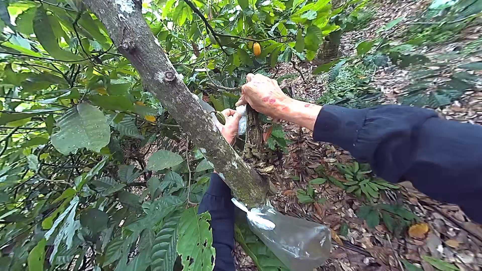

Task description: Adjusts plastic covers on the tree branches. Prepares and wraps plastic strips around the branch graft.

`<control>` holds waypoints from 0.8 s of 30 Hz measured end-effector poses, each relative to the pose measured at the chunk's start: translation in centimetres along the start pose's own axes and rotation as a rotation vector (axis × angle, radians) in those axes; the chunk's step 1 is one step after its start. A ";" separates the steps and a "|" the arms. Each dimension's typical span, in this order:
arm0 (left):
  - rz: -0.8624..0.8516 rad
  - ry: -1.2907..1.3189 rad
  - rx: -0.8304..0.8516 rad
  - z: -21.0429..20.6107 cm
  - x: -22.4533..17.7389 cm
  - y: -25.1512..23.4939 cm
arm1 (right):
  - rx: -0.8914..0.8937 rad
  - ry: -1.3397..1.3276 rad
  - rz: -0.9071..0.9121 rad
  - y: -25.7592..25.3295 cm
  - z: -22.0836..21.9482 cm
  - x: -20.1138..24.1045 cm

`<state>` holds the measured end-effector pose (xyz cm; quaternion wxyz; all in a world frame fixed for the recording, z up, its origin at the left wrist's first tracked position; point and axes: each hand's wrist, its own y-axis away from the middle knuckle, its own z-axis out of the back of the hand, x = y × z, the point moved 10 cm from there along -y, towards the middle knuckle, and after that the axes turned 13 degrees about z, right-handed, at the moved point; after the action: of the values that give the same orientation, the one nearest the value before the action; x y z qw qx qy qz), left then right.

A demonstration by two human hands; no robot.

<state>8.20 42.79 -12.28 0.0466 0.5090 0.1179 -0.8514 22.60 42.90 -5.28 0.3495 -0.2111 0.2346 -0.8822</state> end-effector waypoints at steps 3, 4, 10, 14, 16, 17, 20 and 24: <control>0.000 -0.001 -0.001 0.2 0.1 0.5 | 0.023 0.007 -0.028 0.3 0.0 -0.2; -0.003 0.013 -0.002 0.5 0.1 1.3 | 0.034 -0.005 -0.050 0.4 -0.1 -0.4; -0.215 0.301 -0.105 2.4 -1.7 6.0 | -0.043 -0.116 -0.064 -1.0 0.1 -0.3; -0.210 0.301 -0.107 2.0 -2.2 6.9 | -0.026 -0.140 -0.102 -1.9 -1.0 -0.2; -0.213 0.323 -0.065 1.9 -1.6 6.1 | -0.037 -0.159 -0.127 -1.9 -1.3 -0.6; -0.205 0.348 -0.023 1.8 -1.1 5.4 | -0.052 -0.167 -0.140 -1.8 -1.5 -0.9; -0.178 0.478 0.084 1.6 0.4 3.7 | -0.085 -0.223 -0.162 -1.7 -1.8 -1.7; -0.110 0.583 0.151 1.4 1.8 3.2 | -0.096 -0.287 -0.178 -1.6 -1.8 -2.4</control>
<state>6.80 39.41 -13.73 -0.0735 0.7268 0.0899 -0.6770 22.39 46.15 -6.33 0.2893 -0.3715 0.2044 -0.8582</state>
